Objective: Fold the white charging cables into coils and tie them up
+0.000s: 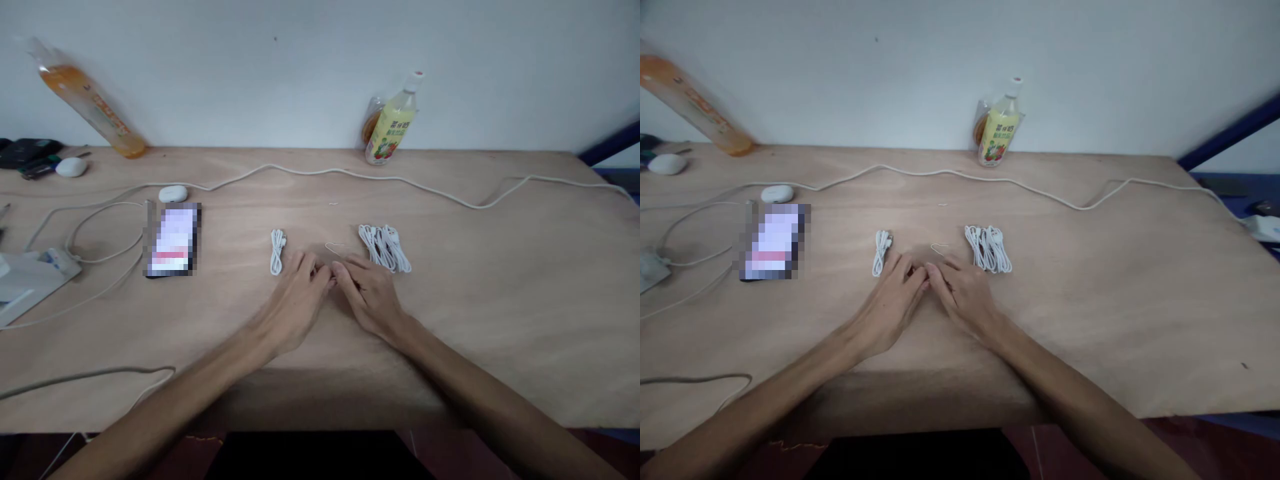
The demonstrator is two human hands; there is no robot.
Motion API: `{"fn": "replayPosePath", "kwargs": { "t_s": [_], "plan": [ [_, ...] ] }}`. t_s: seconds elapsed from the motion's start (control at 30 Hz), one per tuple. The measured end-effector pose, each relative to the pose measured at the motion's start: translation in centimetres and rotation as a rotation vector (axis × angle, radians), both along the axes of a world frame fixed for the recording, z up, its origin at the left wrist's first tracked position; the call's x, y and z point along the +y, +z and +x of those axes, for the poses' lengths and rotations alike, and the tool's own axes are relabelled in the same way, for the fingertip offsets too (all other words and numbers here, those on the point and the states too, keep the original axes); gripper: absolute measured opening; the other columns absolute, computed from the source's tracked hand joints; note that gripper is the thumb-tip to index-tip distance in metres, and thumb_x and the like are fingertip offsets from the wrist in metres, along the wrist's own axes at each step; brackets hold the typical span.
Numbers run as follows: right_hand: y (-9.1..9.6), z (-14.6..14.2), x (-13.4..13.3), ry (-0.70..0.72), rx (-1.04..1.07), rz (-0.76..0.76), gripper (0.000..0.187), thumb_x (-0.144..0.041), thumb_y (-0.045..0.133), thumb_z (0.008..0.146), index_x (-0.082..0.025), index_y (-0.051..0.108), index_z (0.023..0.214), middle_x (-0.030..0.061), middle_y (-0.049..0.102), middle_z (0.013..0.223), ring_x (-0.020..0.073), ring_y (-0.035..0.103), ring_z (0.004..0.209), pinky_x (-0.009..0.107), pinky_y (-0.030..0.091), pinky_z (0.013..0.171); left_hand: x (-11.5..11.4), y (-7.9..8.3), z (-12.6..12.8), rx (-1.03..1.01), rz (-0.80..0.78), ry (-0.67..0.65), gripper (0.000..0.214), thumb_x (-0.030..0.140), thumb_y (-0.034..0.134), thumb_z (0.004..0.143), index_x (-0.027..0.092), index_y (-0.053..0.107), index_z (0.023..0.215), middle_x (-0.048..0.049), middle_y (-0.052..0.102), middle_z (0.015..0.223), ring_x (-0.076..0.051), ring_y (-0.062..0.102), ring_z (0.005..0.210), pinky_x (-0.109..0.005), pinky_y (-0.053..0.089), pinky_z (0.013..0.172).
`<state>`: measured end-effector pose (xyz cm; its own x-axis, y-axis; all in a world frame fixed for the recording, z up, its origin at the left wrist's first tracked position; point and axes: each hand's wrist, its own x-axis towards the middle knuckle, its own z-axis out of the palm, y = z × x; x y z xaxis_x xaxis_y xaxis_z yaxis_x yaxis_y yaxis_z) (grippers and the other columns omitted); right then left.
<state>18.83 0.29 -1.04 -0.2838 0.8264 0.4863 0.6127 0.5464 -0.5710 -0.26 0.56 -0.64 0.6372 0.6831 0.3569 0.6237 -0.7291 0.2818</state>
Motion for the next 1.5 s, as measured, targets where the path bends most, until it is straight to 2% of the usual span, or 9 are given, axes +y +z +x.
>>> {"fn": "replayPosePath", "kwargs": {
  "t_s": [0.1,0.27,0.47,0.63,0.8,0.9,1.07,1.27,1.5],
  "plan": [
    [0.0,0.2,-0.1,-0.020,-0.170,0.264,0.044,-0.019,0.047,0.113,-0.019,0.069,0.076,0.0051,0.068,0.075,0.0166,0.059,0.065,0.030,0.044,0.062,0.1,0.6,0.0,-0.177,-0.278,-0.059,0.042,0.027,0.028,0.120,0.018,0.065,0.102,-0.0114,0.072,0.104,-0.027,0.065,0.097,-0.048,0.059,0.093],
    [0.4,0.4,-0.2,-0.082,-0.276,0.477,0.029,-0.015,0.056,0.110,-0.019,0.076,0.089,0.0058,0.073,0.084,0.0169,0.063,0.074,0.029,0.047,0.065,-0.1,1.3,0.0,-0.421,-0.625,-0.080,0.038,0.035,0.033,0.119,0.022,0.068,0.107,-0.0095,0.079,0.108,-0.026,0.073,0.108,-0.049,0.059,0.105],
    [0.8,0.2,-0.1,-0.101,-0.339,0.564,0.034,-0.022,0.057,0.113,-0.021,0.073,0.082,0.0050,0.070,0.078,0.0194,0.058,0.075,0.032,0.045,0.067,-0.3,2.1,-0.1,-0.455,-0.833,-0.042,0.033,0.037,0.039,0.115,0.023,0.067,0.102,-0.0080,0.079,0.107,-0.026,0.072,0.111,-0.049,0.058,0.109],
    [0.9,0.3,0.3,-0.060,-0.370,0.623,0.048,-0.019,0.053,0.112,-0.024,0.059,0.065,0.0005,0.055,0.060,0.0187,0.047,0.064,0.036,0.038,0.062,-0.2,2.9,0.3,-0.533,-1.093,-0.098,0.035,0.040,0.037,0.112,0.026,0.047,0.081,-0.0014,0.061,0.083,-0.020,0.063,0.085,-0.040,0.060,0.089],
    [0.8,0.7,0.3,0.015,-0.317,0.611,0.050,-0.016,0.052,0.112,-0.024,0.057,0.062,-0.0009,0.054,0.058,0.0167,0.044,0.058,0.034,0.037,0.058,-0.3,3.0,0.6,-0.590,-1.201,-0.138,0.031,0.036,0.039,0.110,0.026,0.047,0.082,-0.0011,0.056,0.082,-0.020,0.058,0.081,-0.037,0.058,0.084],
    [0.8,0.7,0.3,0.014,-0.300,0.602,0.051,-0.013,0.051,0.112,-0.023,0.057,0.062,-0.0007,0.055,0.058,0.0157,0.045,0.057,0.033,0.038,0.057,-0.7,2.8,0.7,-0.579,-1.143,-0.109,0.036,0.041,0.035,0.114,0.026,0.047,0.083,-0.0017,0.059,0.083,-0.021,0.060,0.082,-0.038,0.059,0.085],
    [0.8,0.5,0.2,-0.011,-0.273,0.517,0.048,-0.010,0.054,0.109,-0.023,0.060,0.063,-0.0006,0.057,0.058,0.0154,0.049,0.056,0.034,0.037,0.058,-1.4,2.3,0.8,-0.511,-0.823,-0.030,0.033,0.036,0.034,0.117,0.026,0.055,0.094,-0.0039,0.069,0.095,-0.024,0.067,0.094,-0.043,0.058,0.098],
    [0.5,0.2,0.0,-0.104,-0.216,0.448,0.050,-0.010,0.048,0.111,-0.021,0.062,0.064,0.0008,0.061,0.057,0.0142,0.050,0.052,0.033,0.035,0.055,-1.4,1.2,0.6,-0.329,-0.368,-0.027,0.034,0.030,0.030,0.118,0.021,0.058,0.101,-0.0086,0.066,0.102,-0.023,0.064,0.092,-0.041,0.058,0.085],
    [0.3,0.1,-0.2,-0.104,-0.125,0.254,0.050,-0.014,0.047,0.112,-0.021,0.060,0.064,0.0008,0.059,0.058,0.0147,0.048,0.049,0.033,0.032,0.055,-1.1,0.4,0.6,-0.053,-0.057,0.005,0.036,0.029,0.029,0.120,0.018,0.061,0.108,-0.0093,0.067,0.105,-0.024,0.065,0.093,-0.041,0.059,0.082]
  ]
}}
